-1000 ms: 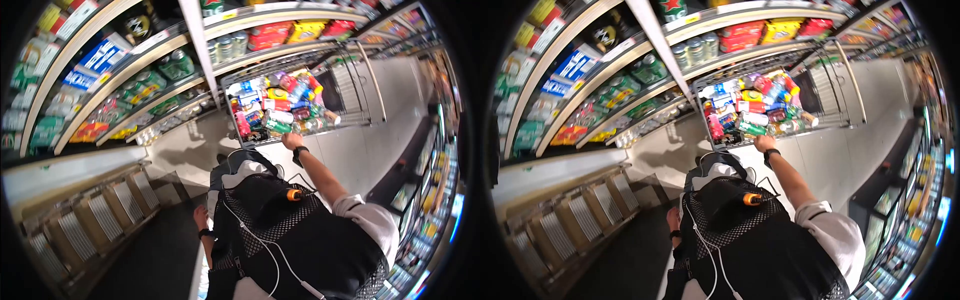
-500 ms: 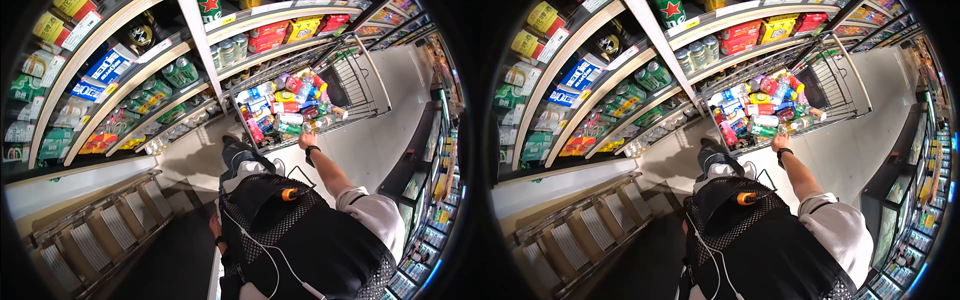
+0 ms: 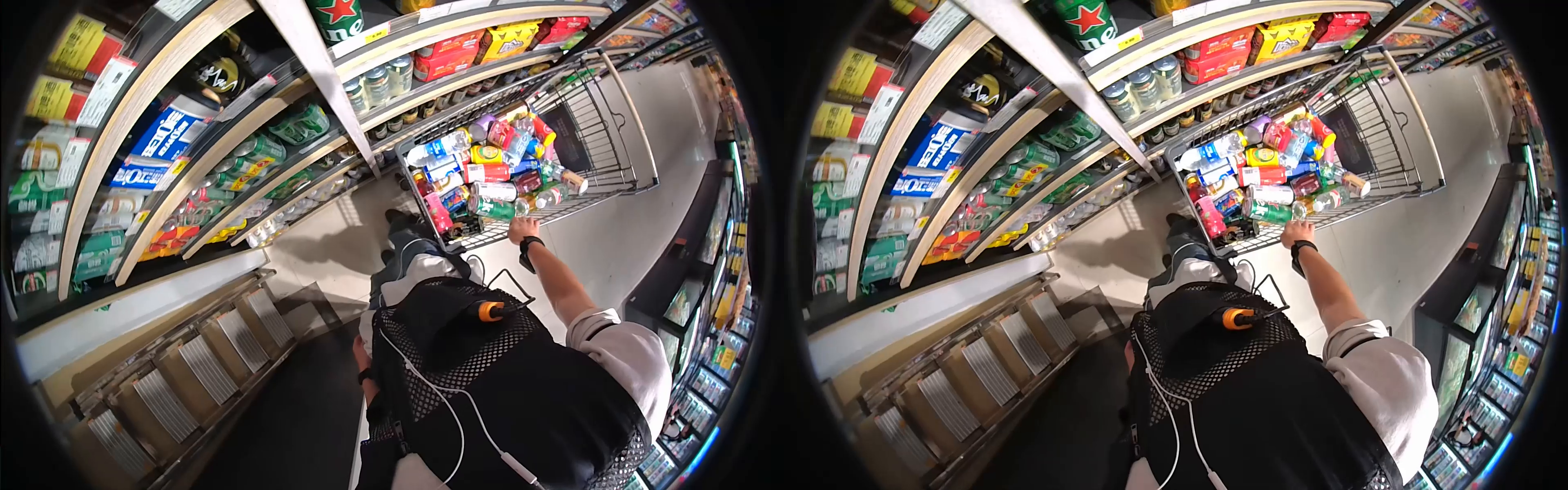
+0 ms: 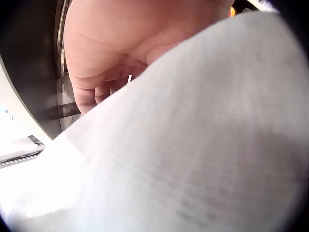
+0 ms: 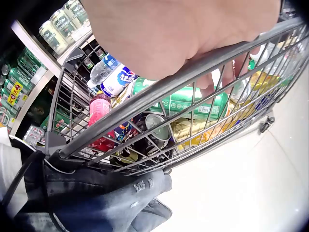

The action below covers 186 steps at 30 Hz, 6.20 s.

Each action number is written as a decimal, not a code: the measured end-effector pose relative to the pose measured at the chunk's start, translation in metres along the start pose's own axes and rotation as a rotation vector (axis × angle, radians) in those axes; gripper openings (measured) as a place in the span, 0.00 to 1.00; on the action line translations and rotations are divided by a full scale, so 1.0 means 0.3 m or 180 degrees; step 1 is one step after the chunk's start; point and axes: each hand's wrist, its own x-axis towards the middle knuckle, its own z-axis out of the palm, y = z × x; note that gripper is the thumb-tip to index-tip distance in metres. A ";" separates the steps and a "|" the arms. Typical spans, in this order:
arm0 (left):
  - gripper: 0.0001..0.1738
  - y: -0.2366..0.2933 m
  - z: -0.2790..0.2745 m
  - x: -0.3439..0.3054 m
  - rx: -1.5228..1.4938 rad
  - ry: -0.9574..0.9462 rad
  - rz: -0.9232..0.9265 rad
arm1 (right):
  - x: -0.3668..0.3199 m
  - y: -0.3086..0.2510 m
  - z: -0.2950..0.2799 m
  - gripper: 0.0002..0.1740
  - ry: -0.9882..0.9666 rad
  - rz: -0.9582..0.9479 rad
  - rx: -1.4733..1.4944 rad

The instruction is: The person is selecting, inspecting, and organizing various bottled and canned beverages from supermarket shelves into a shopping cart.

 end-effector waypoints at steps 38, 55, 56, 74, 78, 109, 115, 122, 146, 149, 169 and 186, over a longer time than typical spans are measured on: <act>0.18 0.900 0.235 0.254 0.0256 -0.0934 0.0506 | 0.075 0.138 -0.059 0.25 -0.0773 0.0582 -0.0128; 0.24 2.309 0.402 -0.377 0.1457 -0.0157 0.4363 | 0.478 -0.113 -0.209 0.26 -0.0176 0.0633 0.1934; 0.26 2.341 0.433 -0.407 0.1135 0.0279 0.4706 | 0.463 -0.151 -0.206 0.29 -0.0124 0.0729 0.1691; 0.27 2.482 0.647 -0.462 0.0629 0.0995 0.4548 | 0.411 -0.206 -0.096 0.53 -0.0567 0.0940 0.1604; 0.30 2.466 0.645 -0.409 0.0156 0.0830 0.4620 | 0.402 -0.205 -0.139 0.52 -0.0547 0.0909 0.1451; 0.38 2.513 0.713 -0.385 -0.0085 0.0681 0.4941 | -0.202 0.049 -1.072 0.43 0.2101 -0.2740 0.6665; 0.40 2.511 0.683 -0.347 0.0122 0.0892 0.4905 | -0.249 -0.095 -1.209 0.43 0.1776 -0.3680 0.7856; 0.38 2.501 0.669 -0.344 0.0100 0.0761 0.5054 | -0.284 -0.160 -1.305 0.35 0.2283 -0.3396 0.8090; 0.36 2.488 0.654 -0.323 0.0275 0.0649 0.5574 | -0.366 -0.070 -2.218 0.19 0.4769 -0.5199 0.4156; 0.38 2.483 0.662 -0.305 0.0130 0.0647 0.5378 | -0.351 -0.076 -2.222 0.23 0.5546 -0.4614 0.3786; 0.40 2.474 0.665 -0.328 0.0281 0.0885 0.4903 | -0.221 -0.026 -2.254 0.12 0.5044 -0.4849 0.3502; 0.35 2.496 0.669 -0.329 0.0248 0.0730 0.5051 | -0.234 -0.109 -2.356 0.19 0.5498 -0.2930 0.2388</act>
